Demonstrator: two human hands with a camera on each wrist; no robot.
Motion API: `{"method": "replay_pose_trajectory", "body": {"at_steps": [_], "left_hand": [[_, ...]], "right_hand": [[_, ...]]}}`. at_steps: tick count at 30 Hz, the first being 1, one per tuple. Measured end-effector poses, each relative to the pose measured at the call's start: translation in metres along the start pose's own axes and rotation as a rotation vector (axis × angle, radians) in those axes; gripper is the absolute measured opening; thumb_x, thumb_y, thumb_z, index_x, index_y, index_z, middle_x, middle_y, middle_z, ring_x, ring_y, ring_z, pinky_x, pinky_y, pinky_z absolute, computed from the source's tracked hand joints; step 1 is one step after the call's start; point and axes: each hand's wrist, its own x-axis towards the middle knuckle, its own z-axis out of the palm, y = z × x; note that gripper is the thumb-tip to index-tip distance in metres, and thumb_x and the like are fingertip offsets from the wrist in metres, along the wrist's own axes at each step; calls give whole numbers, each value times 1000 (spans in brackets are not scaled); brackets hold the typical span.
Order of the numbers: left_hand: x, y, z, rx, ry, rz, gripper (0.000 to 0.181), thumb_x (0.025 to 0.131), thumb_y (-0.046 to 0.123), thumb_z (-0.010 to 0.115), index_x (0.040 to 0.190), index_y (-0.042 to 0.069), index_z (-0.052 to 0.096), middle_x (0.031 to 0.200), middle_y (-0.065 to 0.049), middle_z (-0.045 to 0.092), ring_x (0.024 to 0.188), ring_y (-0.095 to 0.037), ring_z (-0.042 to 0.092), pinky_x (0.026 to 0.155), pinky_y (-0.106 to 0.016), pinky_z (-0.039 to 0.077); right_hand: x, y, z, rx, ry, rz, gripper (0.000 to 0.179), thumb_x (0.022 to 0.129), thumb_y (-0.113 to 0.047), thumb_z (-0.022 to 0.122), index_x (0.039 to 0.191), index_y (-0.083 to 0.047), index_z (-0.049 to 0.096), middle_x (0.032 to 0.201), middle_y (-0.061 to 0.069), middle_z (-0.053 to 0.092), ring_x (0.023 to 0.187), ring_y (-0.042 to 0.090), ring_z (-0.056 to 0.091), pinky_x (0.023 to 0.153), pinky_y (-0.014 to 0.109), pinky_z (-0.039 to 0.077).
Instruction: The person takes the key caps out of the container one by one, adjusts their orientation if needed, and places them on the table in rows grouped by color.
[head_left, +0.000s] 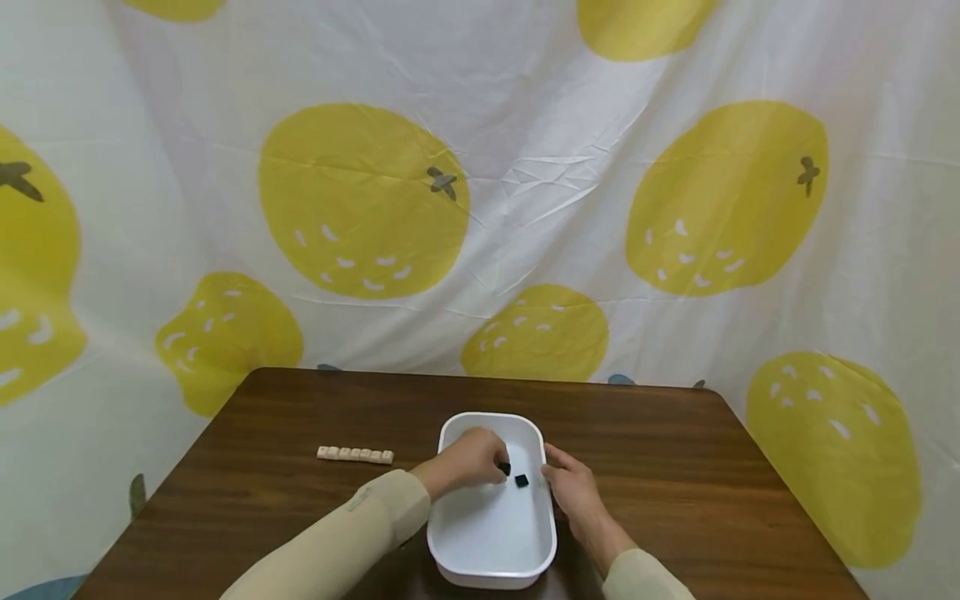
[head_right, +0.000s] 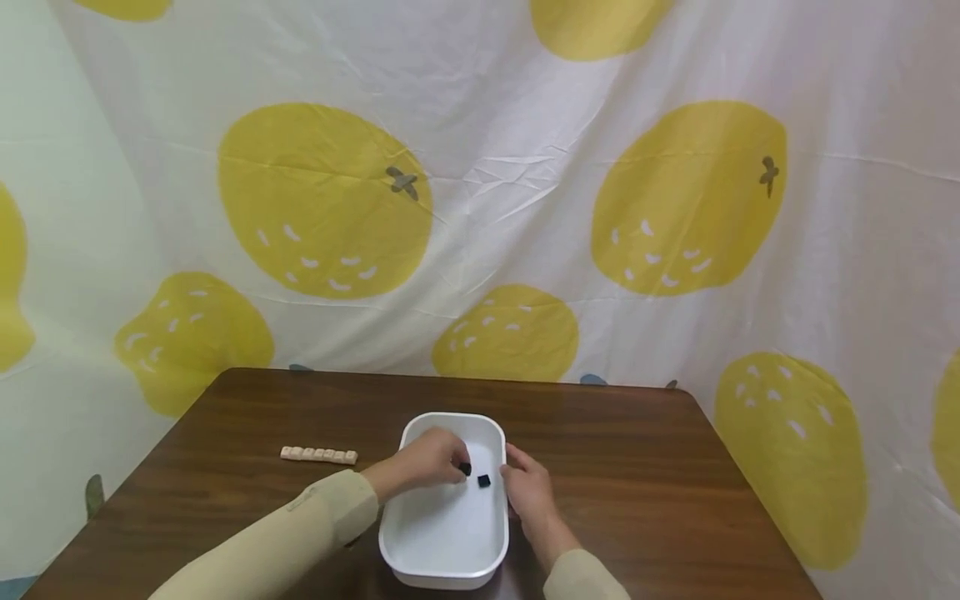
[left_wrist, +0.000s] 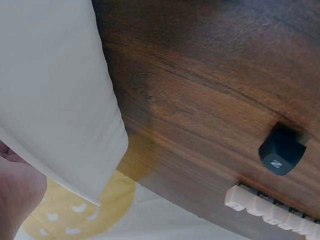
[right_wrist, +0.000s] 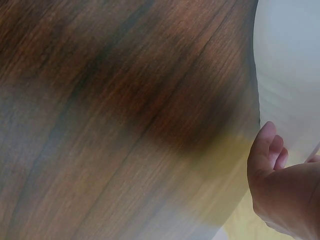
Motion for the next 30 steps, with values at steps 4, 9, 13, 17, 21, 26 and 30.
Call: {"method": "replay_pose_trajectory", "body": {"at_steps": [4, 9, 13, 17, 21, 26, 30], "left_hand": [[-1, -2, 1, -81, 28, -59, 6, 71, 6, 80, 73, 6, 75, 61, 7, 62, 58, -2, 47, 56, -18, 41], [-1, -5, 1, -157, 55, -87, 8, 71, 4, 78, 79, 3, 77, 66, 3, 66, 63, -3, 50, 59, -20, 44], [-2, -5, 0, -224, 66, -130, 13, 71, 2, 81, 82, 1, 76, 67, 2, 64, 64, -4, 51, 61, -21, 45], [-4, -5, -1, -237, 82, -148, 16, 72, 6, 84, 80, 4, 70, 67, 4, 60, 64, -4, 51, 61, -21, 45], [-5, -5, -1, -227, 80, -169, 13, 78, 11, 82, 82, 4, 72, 71, 2, 66, 67, -5, 55, 64, -21, 47], [-7, -4, 0, -354, 82, -236, 15, 78, 1, 79, 93, -1, 76, 79, -4, 72, 69, -7, 60, 64, -22, 52], [-8, -4, 1, -507, 111, -285, 18, 74, -5, 81, 90, -2, 73, 75, -3, 68, 63, -9, 61, 59, -24, 53]], "right_hand": [[1, 0, -1, -14, 11, 8, 45, 97, -9, 52, 142, -1, 52, 125, 29, 58, 93, 33, 66, 68, 43, 54], [0, 0, -1, -20, -3, 5, 46, 98, -10, 52, 142, -1, 51, 126, 30, 57, 94, 34, 65, 69, 45, 55], [0, 0, 0, -19, -5, 4, 45, 98, -10, 52, 142, -1, 51, 125, 30, 58, 93, 34, 66, 69, 45, 55], [1, -1, -1, -17, 1, 3, 45, 97, -9, 52, 142, -1, 51, 122, 29, 60, 90, 32, 67, 67, 43, 55], [1, -1, 0, -5, 1, -2, 46, 97, -9, 52, 142, 0, 50, 119, 29, 61, 89, 33, 67, 67, 44, 56], [0, 0, 0, 7, 4, -17, 45, 97, -8, 52, 141, 1, 51, 115, 29, 63, 86, 32, 67, 65, 43, 56], [0, 0, 0, 8, 1, -20, 45, 97, -8, 52, 141, 1, 51, 114, 29, 63, 87, 32, 67, 66, 44, 56]]}}
